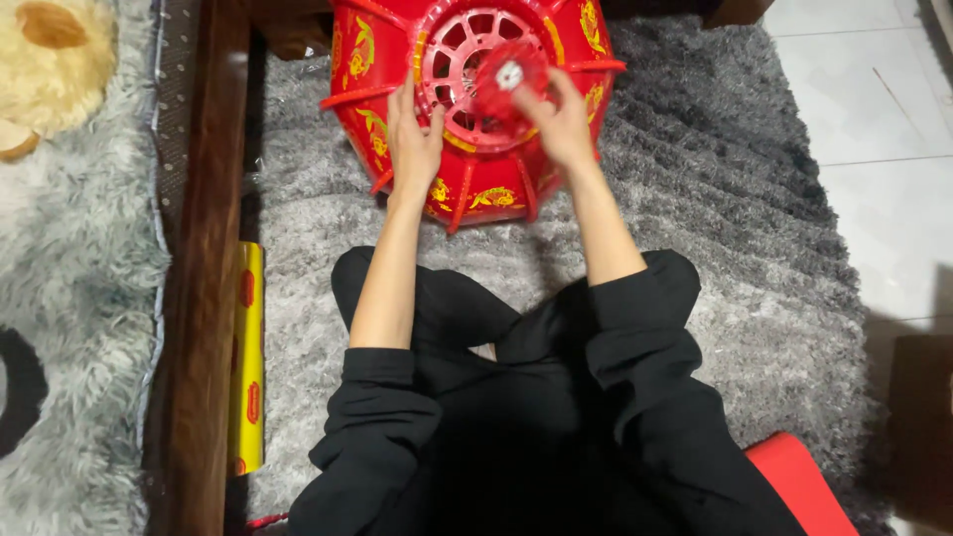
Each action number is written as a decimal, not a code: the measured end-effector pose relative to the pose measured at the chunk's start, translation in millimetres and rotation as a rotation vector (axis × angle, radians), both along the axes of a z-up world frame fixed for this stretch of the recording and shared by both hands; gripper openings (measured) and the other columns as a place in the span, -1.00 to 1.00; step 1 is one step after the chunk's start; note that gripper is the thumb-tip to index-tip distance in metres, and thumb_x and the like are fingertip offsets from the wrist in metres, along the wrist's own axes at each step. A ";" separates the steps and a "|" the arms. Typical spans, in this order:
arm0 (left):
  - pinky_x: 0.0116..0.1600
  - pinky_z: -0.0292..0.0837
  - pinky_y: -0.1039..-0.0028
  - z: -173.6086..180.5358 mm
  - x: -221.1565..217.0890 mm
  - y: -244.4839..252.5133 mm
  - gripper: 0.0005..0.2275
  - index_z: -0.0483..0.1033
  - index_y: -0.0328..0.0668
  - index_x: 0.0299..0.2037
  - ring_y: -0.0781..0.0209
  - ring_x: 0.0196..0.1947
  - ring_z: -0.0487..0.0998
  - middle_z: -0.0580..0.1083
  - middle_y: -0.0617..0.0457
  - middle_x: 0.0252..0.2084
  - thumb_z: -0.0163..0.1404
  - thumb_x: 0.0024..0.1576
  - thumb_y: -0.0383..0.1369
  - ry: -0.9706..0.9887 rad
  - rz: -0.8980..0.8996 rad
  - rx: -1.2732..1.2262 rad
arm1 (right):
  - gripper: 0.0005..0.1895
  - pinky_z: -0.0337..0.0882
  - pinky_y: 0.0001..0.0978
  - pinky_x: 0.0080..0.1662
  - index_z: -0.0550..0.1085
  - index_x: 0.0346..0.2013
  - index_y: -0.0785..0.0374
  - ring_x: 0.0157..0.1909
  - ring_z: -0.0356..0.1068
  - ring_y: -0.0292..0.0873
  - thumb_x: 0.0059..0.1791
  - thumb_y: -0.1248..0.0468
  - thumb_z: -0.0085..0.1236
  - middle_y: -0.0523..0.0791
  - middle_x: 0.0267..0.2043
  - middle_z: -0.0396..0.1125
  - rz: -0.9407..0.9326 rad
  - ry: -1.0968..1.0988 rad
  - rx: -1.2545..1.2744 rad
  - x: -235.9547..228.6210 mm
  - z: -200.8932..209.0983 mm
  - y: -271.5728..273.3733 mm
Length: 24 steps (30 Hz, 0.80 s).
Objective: Assemble a red Chinese lantern by unfolding the body and attaching decorative parts
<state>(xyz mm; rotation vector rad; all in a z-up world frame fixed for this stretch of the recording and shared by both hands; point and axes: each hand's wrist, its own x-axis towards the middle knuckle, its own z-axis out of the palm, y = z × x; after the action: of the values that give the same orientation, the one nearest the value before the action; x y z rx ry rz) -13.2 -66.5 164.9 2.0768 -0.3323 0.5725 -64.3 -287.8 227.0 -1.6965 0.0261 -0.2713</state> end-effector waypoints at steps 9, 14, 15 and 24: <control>0.25 0.60 0.19 29.1 -21.9 -54.2 -0.59 0.17 -0.10 0.41 -0.04 0.13 0.62 0.50 -0.15 0.19 -0.17 0.37 -0.27 0.052 -0.252 -0.181 | -0.53 0.41 -0.17 0.33 0.39 0.24 0.19 0.26 0.39 -0.11 0.04 0.23 0.19 -0.03 0.20 0.40 0.116 0.021 0.300 -8.5 -35.1 -17.6; -0.07 0.52 0.39 7.3 16.7 -61.4 -0.68 0.44 -0.27 0.14 0.01 -0.10 0.53 0.50 -0.17 0.08 -0.06 0.27 -0.26 0.012 -0.208 -0.109 | -0.63 0.45 -0.41 0.10 0.43 0.20 0.27 0.03 0.45 -0.19 0.10 0.25 0.08 -0.07 0.06 0.46 0.048 -0.101 -0.051 4.9 -55.6 -28.5; -0.23 0.45 0.46 5.5 22.2 -59.1 -0.72 0.51 -0.26 0.04 0.11 -0.33 0.51 0.57 -0.10 -0.08 -0.05 0.26 -0.25 -0.031 -0.170 -0.097 | -0.65 0.47 -0.48 0.04 0.44 0.18 0.31 -0.04 0.47 -0.22 0.10 0.31 0.04 -0.07 -0.01 0.49 0.077 -0.115 -0.109 7.8 -54.8 -29.6; -0.10 0.46 0.00 78.1 22.4 -44.5 -0.77 0.44 -0.19 0.12 -0.38 -0.21 0.56 0.46 -0.27 -0.23 -0.16 0.32 -0.39 0.097 -0.379 0.153 | -0.76 0.46 -0.21 -0.12 0.58 -0.18 0.03 -0.24 0.47 -0.24 0.12 -0.02 0.15 -0.18 -0.38 0.48 0.460 0.104 -0.504 69.2 -15.1 -89.2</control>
<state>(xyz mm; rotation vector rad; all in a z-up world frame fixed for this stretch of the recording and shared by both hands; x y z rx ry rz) 9.2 -111.0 243.0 2.1050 -0.7118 0.2236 4.9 -377.1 212.0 -2.1537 -0.3796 0.1731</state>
